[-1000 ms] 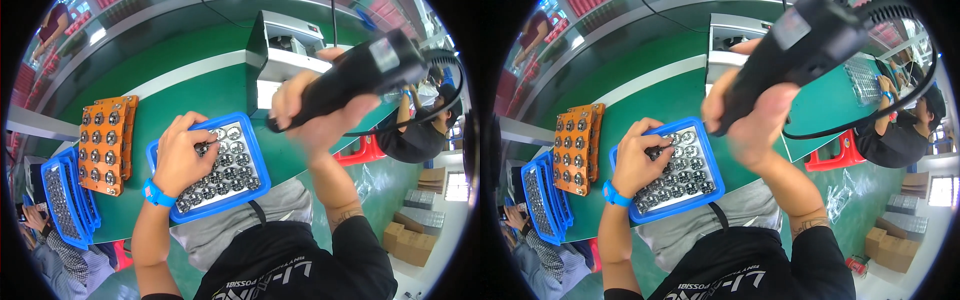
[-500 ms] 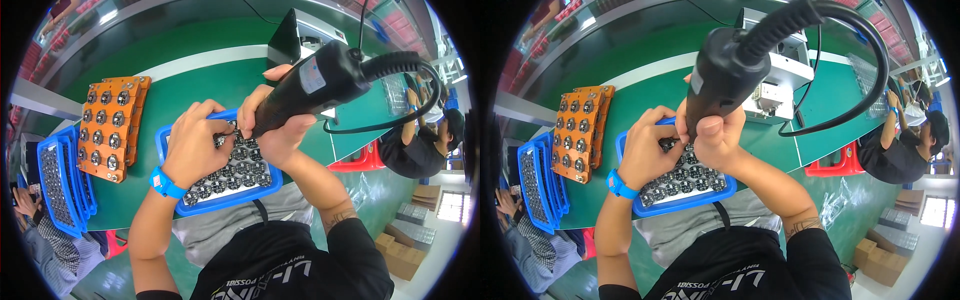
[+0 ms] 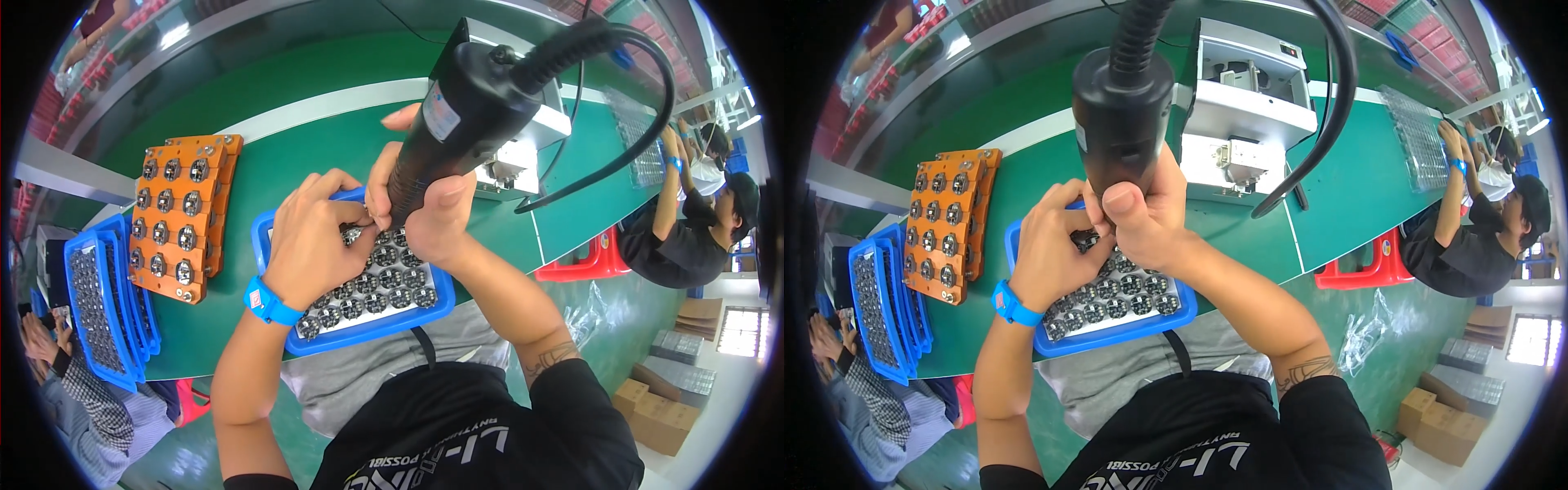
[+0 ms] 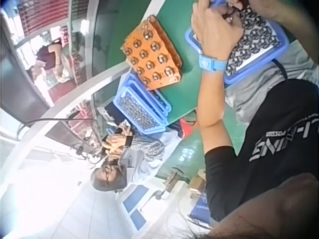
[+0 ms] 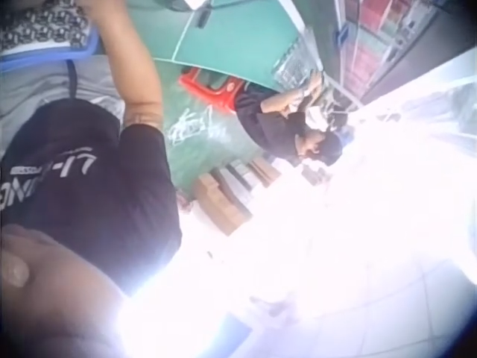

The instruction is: The person assembles small electronic components into a tray, securing them with screws using an electric screwdriver and an automatic screw dispenser.

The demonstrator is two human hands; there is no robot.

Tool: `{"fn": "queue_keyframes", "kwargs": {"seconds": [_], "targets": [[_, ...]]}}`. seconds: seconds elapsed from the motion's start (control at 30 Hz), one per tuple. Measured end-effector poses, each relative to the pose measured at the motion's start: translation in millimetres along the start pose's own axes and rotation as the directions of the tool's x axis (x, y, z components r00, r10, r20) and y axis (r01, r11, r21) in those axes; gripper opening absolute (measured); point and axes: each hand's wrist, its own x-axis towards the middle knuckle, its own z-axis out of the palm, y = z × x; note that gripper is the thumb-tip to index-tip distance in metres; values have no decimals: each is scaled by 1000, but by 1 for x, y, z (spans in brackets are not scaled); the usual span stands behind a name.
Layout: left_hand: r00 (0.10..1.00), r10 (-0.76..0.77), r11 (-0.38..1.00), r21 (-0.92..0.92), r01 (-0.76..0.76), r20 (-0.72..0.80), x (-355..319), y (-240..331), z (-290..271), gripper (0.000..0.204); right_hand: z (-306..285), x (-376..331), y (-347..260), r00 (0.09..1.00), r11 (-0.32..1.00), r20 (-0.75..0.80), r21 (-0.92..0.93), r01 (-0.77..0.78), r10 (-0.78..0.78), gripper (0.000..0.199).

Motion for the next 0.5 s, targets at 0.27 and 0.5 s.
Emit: {"fn": "queue_keyframes", "kwargs": {"seconds": [0.27, 0.5], "targets": [[1000, -7, 1000, -17, 8, 12, 1, 4, -1, 13, -49, 11, -66, 936, 971, -258, -61, 233, -241, 101], [996, 85, 989, -124, -81, 27, 0, -2, -12, 14, -75, 24, -81, 867, 930, -385, -308, 202, -316, 92]]}}
